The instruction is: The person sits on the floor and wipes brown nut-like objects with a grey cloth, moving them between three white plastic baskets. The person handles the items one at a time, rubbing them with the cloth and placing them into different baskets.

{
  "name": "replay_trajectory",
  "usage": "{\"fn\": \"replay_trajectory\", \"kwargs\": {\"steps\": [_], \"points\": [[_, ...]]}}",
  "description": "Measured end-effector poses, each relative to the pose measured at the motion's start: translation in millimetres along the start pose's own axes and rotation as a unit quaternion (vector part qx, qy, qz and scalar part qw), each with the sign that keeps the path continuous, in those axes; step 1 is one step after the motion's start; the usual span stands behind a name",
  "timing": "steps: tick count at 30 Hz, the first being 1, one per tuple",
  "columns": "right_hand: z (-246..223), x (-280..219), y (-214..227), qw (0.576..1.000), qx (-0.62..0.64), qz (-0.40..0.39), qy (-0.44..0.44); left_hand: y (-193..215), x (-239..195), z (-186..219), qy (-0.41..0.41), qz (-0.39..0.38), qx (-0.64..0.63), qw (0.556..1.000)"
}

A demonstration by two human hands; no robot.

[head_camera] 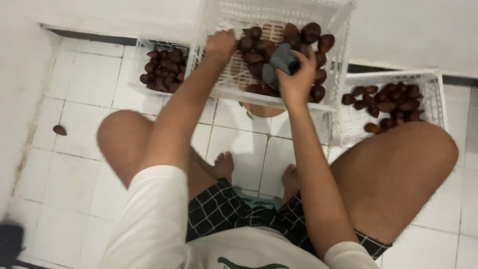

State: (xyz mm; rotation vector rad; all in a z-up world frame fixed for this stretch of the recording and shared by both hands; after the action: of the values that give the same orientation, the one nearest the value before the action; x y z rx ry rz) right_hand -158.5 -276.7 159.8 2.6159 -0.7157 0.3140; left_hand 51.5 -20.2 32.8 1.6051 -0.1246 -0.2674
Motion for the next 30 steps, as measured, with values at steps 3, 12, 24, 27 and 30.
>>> {"fn": "replay_trajectory", "kwargs": {"steps": [3,12,24,27,30], "points": [[-29.4,-3.5,-0.7,0.999,0.009,-0.03,0.02,82.2,-64.3,6.1,0.007,-0.063,-0.075,0.995],[-63.2,-7.4,5.3,0.982,0.179,-0.042,0.031,255.5,-203.2,81.7,-0.147,-0.029,-0.36,0.921],[-203.6,-41.4,18.4,0.957,0.113,-0.016,0.268,241.2,-206.1,120.6,-0.254,0.14,-0.504,0.814],[-188.2,-34.0,35.9,0.95,0.131,0.036,0.282,228.3,-214.5,136.3,-0.256,-0.01,-0.612,0.748],[-186.7,-29.4,49.5,0.919,0.179,0.066,0.344,269.4,-236.1,144.8,-0.377,0.032,-0.616,0.691]]}}
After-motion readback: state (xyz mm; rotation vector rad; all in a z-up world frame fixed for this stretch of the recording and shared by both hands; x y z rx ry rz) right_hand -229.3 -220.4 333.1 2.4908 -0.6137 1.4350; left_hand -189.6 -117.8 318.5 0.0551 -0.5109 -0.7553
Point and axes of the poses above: each hand's wrist, its own x-axis towards the middle knuckle, its own y-axis out of the back of the hand, z = x × y, the point moved 8 cm from there along x, towards the middle knuckle, and after that the axes turned 2 degrees about -x, right-handed, at the moved point
